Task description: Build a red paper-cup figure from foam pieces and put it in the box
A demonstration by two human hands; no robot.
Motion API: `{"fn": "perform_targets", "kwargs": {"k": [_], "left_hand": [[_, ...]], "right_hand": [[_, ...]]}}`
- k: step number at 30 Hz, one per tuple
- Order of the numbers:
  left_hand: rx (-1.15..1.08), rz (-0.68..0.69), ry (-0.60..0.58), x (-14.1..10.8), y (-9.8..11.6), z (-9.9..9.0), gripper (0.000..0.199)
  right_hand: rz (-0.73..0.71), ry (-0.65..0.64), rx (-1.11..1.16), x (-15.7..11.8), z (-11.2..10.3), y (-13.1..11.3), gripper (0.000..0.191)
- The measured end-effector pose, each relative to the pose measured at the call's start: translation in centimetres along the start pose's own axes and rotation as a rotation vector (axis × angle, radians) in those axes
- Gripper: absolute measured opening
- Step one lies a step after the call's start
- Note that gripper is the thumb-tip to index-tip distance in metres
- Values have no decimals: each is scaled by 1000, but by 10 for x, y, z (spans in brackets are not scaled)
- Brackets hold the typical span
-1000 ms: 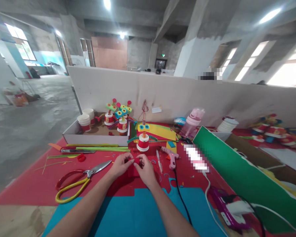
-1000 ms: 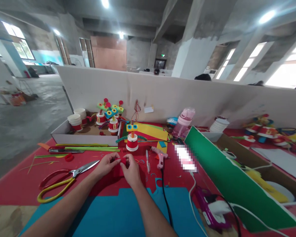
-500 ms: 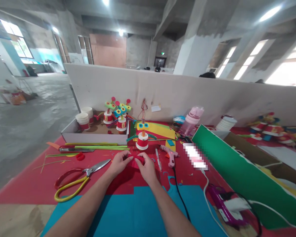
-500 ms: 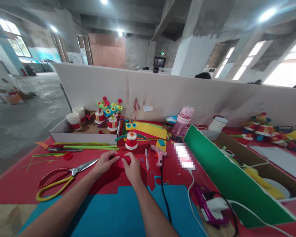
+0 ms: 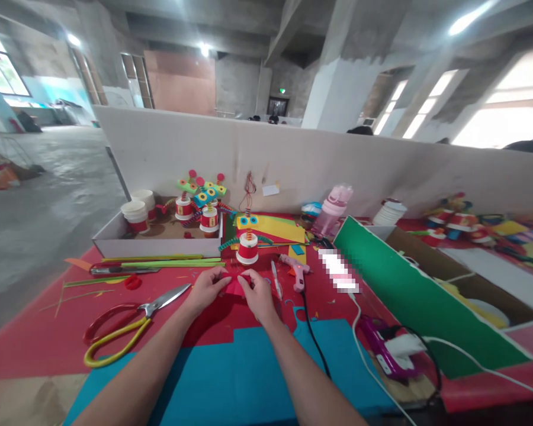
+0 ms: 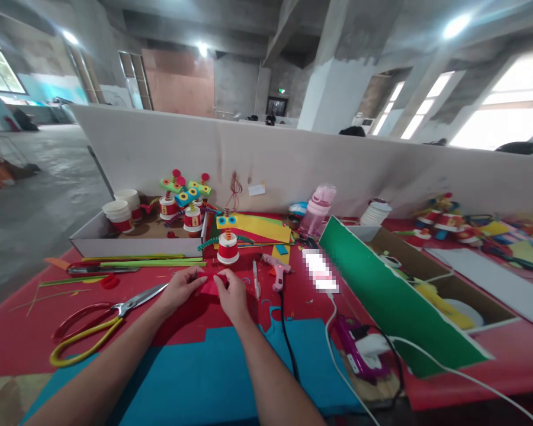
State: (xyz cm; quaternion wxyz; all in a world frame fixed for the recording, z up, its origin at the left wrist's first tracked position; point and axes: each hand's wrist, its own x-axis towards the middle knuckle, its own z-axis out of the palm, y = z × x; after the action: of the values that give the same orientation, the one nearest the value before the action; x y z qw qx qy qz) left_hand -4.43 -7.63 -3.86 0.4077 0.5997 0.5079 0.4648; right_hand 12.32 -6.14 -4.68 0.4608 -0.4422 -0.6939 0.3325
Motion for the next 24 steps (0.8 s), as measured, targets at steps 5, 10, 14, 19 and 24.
{"fn": "perform_targets", "kwargs": {"k": [5, 10, 14, 19, 24], "left_hand": [[-32, -22, 13, 1, 0, -1, 33], [-157, -53, 32, 0, 1, 0, 36], [-169, -41, 22, 0, 3, 1, 40], [-117, -6, -21, 1, 4, 0, 39], [-100, -25, -35, 0, 6, -1, 41]], "right_hand": [[22, 48, 59, 3, -3, -2, 31], [26, 59, 39, 2, -3, -3, 33], [25, 56, 31, 2, -4, -1, 32], [13, 62, 11, 4, -2, 0, 31], [-11, -37, -28, -1, -3, -4, 27]]}}
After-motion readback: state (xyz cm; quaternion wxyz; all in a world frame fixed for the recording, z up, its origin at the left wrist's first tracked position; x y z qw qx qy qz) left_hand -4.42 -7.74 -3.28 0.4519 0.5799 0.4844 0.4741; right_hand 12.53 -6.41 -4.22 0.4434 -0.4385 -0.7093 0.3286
